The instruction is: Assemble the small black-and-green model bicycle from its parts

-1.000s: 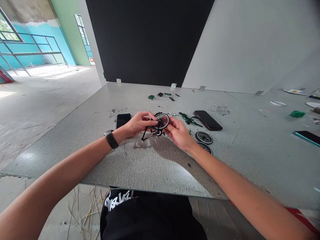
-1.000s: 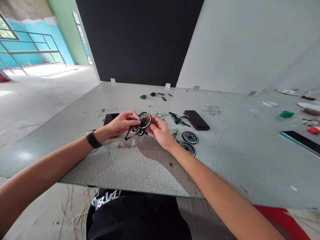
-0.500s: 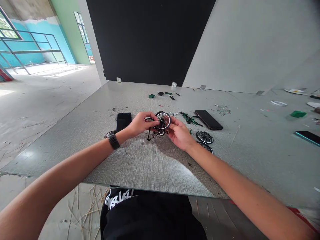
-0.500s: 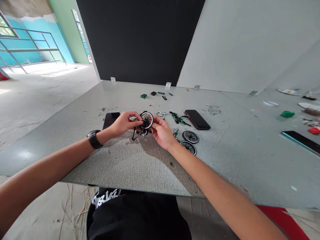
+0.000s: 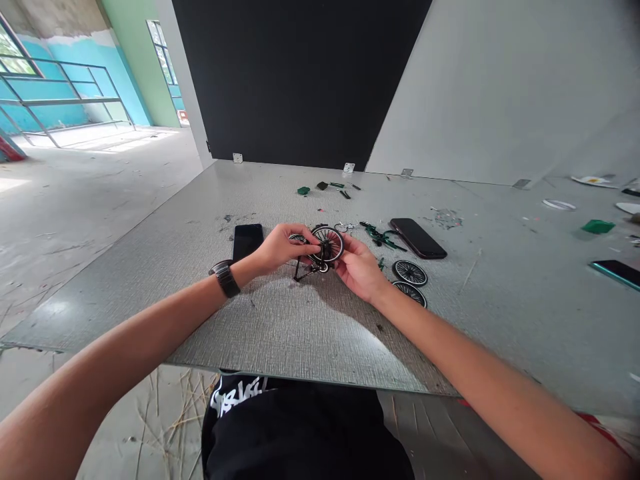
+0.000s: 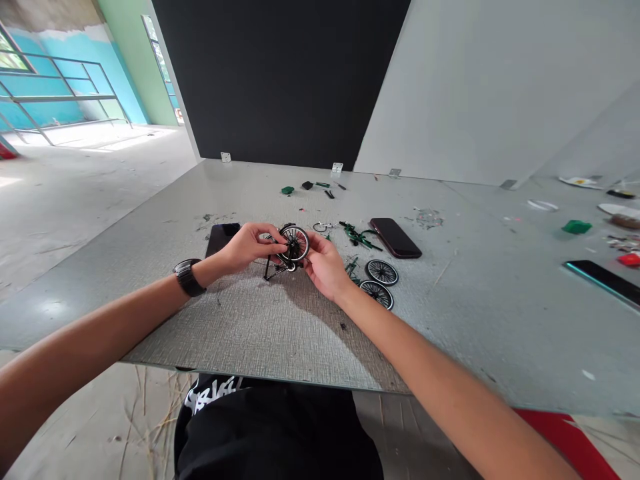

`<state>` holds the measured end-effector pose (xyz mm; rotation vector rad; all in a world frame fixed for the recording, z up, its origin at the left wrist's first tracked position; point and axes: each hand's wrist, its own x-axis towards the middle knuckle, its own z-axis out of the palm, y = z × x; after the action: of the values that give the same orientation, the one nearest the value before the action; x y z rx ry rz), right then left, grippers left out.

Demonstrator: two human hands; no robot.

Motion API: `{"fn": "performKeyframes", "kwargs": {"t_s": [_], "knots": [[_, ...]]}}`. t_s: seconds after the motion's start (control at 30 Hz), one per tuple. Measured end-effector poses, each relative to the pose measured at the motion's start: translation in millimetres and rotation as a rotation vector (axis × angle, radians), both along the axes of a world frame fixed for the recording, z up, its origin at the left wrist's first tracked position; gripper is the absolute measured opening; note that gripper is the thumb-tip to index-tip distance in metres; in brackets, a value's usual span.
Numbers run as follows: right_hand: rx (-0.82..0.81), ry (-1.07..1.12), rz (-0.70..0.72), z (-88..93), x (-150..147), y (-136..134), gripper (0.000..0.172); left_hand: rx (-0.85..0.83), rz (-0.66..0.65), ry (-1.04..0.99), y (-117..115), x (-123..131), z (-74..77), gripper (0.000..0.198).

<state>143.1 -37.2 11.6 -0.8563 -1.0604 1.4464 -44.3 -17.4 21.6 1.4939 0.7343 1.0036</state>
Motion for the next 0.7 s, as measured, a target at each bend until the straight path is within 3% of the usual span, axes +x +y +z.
{"fn": "performKeyframes", "kwargs": {"t_s": [0.17, 0.37, 0.53, 0.7], "knots": [[0.014, 0.010, -0.023, -0.3, 0, 0, 0.029, 0.034, 0.006, -0.027, 1, 1, -2.4, 0.023], [0.015, -0.001, -0.045, -3.6, -4, -2, 0.028, 0.291, 0.214, 0.202, -4, 6, -2.2, 0.029], [0.119, -0.073, -0.065, -3.8, -8, -6, 0.024, 0.512, 0.400, 0.408, -15, 12, 1.0, 0.044], [0.159, -0.110, -0.112, -2.6, -10, -7, 0.020, 0.511, 0.449, 0.419, -22, 15, 0.2, 0.049]]}}
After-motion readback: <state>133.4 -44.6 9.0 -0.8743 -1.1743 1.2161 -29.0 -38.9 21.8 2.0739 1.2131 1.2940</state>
